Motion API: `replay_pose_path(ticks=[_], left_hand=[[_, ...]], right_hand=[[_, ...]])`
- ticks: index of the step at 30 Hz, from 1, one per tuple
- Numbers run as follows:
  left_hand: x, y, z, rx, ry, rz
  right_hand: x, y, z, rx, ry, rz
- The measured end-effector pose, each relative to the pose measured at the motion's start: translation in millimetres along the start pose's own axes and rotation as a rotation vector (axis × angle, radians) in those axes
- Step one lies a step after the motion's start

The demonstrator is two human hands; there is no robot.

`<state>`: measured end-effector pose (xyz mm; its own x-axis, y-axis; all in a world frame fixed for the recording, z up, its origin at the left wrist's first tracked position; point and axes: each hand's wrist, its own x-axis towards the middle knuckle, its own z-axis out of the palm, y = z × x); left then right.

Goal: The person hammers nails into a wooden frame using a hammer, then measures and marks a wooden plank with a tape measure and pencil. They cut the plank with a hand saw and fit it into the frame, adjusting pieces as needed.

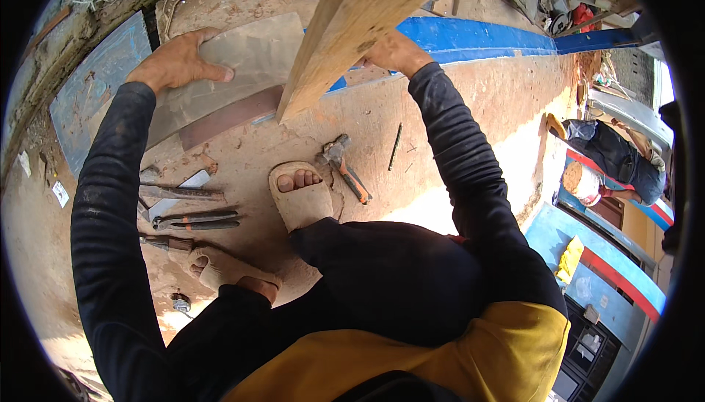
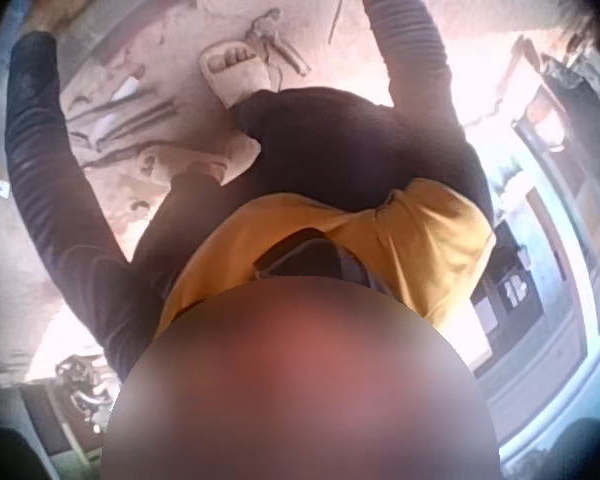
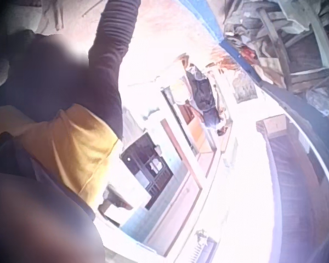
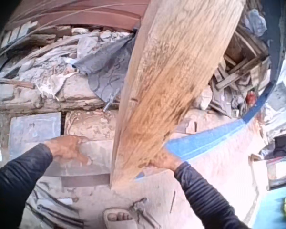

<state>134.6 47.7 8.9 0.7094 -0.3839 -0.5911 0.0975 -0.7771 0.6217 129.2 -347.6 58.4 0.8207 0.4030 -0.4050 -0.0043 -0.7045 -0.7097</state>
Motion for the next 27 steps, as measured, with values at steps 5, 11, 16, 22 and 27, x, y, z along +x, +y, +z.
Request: replay_pose_path(ticks=[5,11,16,22,27], left_hand=[[-1.6,7.9,-3.4,-0.070,-0.038,-0.016],[-1.7,-2.0,-8.1,-0.028,-0.039,0.013],[5.8,1.8,-8.4,-0.225,-0.099,0.145],[-0.2,9.2,-11.9,-0.202,-0.064,0.056],[-3.1,-2.1,-10.2,-0.032,-0.075,-0.012]], right_hand=[[-113.5,44.2,-33.3,0.076,0.024,0.668],[-228.7,141.6,103.0,-0.043,0.286,0.943],[-242.2,156.2,117.0,-0.043,0.324,0.798],[-187.3,88.5,57.3,0.224,0.683,0.408],[-43.2,67.9,-38.3,-0.190,0.619,-0.133]])
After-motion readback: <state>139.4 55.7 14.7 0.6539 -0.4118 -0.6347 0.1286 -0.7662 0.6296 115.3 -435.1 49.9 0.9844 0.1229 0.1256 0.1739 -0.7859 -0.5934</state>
